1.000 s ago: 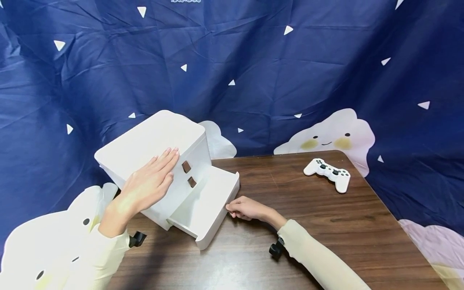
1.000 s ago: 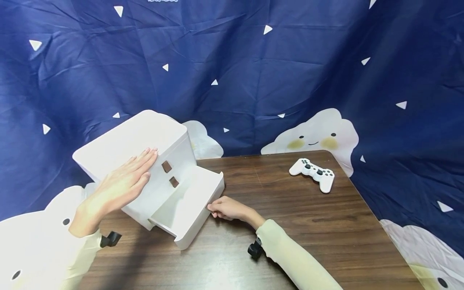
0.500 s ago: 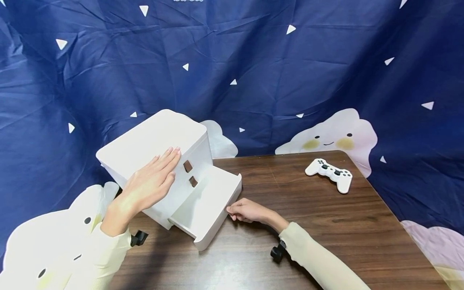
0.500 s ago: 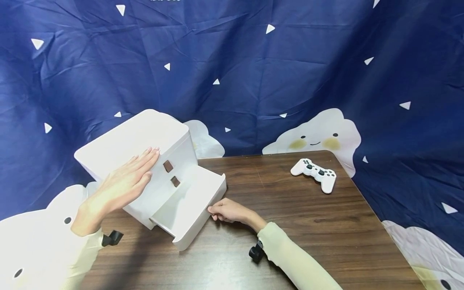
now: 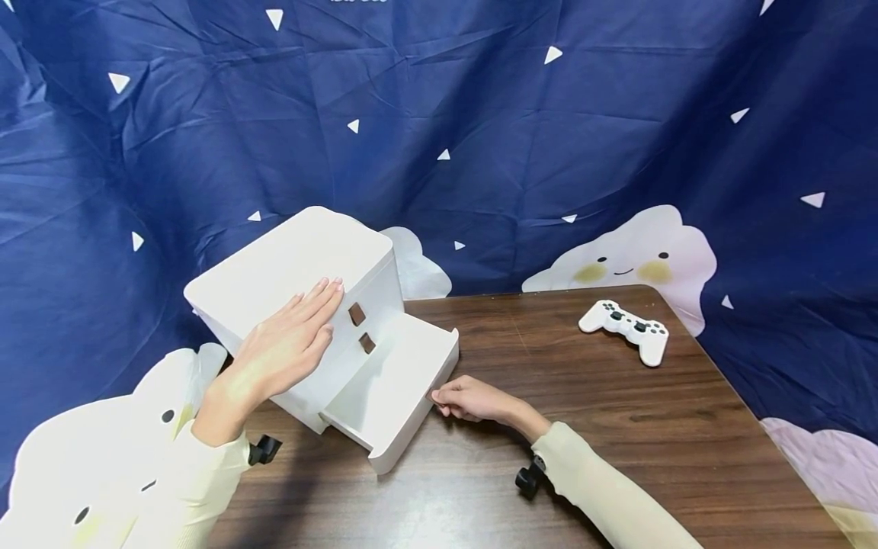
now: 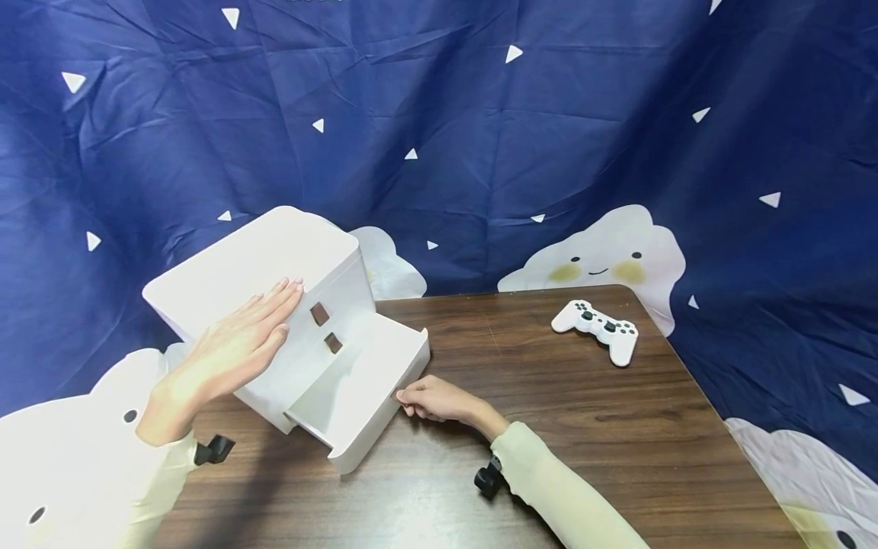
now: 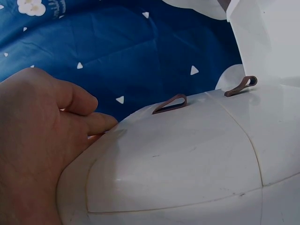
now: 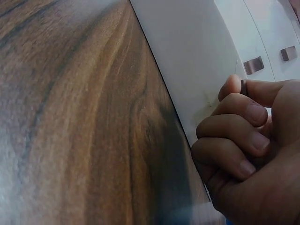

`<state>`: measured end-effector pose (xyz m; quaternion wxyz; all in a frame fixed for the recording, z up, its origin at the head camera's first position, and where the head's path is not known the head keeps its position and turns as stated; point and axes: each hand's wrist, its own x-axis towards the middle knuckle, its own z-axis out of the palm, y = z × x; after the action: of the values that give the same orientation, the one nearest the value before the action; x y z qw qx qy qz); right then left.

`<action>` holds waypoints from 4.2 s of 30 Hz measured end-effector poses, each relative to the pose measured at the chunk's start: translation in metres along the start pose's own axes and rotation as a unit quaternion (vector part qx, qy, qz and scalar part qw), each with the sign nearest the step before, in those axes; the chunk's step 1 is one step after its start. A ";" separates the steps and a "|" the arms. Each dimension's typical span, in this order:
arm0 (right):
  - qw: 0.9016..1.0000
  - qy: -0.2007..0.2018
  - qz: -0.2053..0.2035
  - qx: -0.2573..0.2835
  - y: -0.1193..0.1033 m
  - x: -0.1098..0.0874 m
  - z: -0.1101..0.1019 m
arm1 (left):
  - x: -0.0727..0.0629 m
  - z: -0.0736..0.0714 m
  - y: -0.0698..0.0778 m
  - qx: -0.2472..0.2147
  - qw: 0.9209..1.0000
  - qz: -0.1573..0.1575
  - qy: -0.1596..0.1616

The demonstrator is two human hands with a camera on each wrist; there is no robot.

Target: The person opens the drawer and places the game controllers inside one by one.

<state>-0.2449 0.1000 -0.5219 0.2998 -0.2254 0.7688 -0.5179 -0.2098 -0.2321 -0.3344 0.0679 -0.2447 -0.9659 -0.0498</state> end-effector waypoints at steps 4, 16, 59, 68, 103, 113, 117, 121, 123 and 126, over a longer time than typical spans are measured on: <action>1.000 -0.001 0.006 -0.010 0.001 -0.006 -0.008 | 0.000 0.000 0.000 0.000 1.000 0.001 0.000; 0.997 0.078 -0.008 -0.023 0.007 -0.054 -0.088 | -0.001 0.000 0.000 0.001 1.000 0.001 0.003; 0.912 0.405 0.023 -0.065 0.118 -0.193 -0.251 | 0.000 0.001 -0.002 0.010 1.000 -0.001 0.009; 0.905 0.409 0.063 -0.101 0.136 -0.198 -0.252 | 0.002 0.002 0.001 0.001 1.000 -0.001 0.006; 0.858 0.489 0.111 -0.110 0.139 -0.185 -0.240 | 0.001 0.001 -0.001 0.007 1.000 0.000 0.007; 0.855 0.497 0.132 -0.073 0.135 -0.184 -0.239 | 0.001 0.002 -0.001 0.006 1.000 0.000 0.003; 0.860 0.490 0.123 -0.077 0.129 -0.182 -0.240 | 0.001 0.001 -0.001 0.006 1.000 0.000 0.004; 0.867 0.481 0.098 -0.093 0.119 -0.179 -0.242 | 0.001 0.001 -0.001 0.005 1.000 -0.002 0.004; 0.870 0.476 0.085 -0.095 0.113 -0.178 -0.242 | 0.001 0.001 -0.001 0.005 1.000 -0.001 0.003; 0.877 0.469 0.066 -0.085 0.105 -0.176 -0.241 | 0.002 0.001 0.000 0.006 1.000 0.001 0.003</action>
<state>-0.2899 0.4126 -0.5111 -0.0823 0.0706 0.8734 -0.4747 -0.2116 -0.2315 -0.3351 0.0723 -0.2452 -0.9657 -0.0445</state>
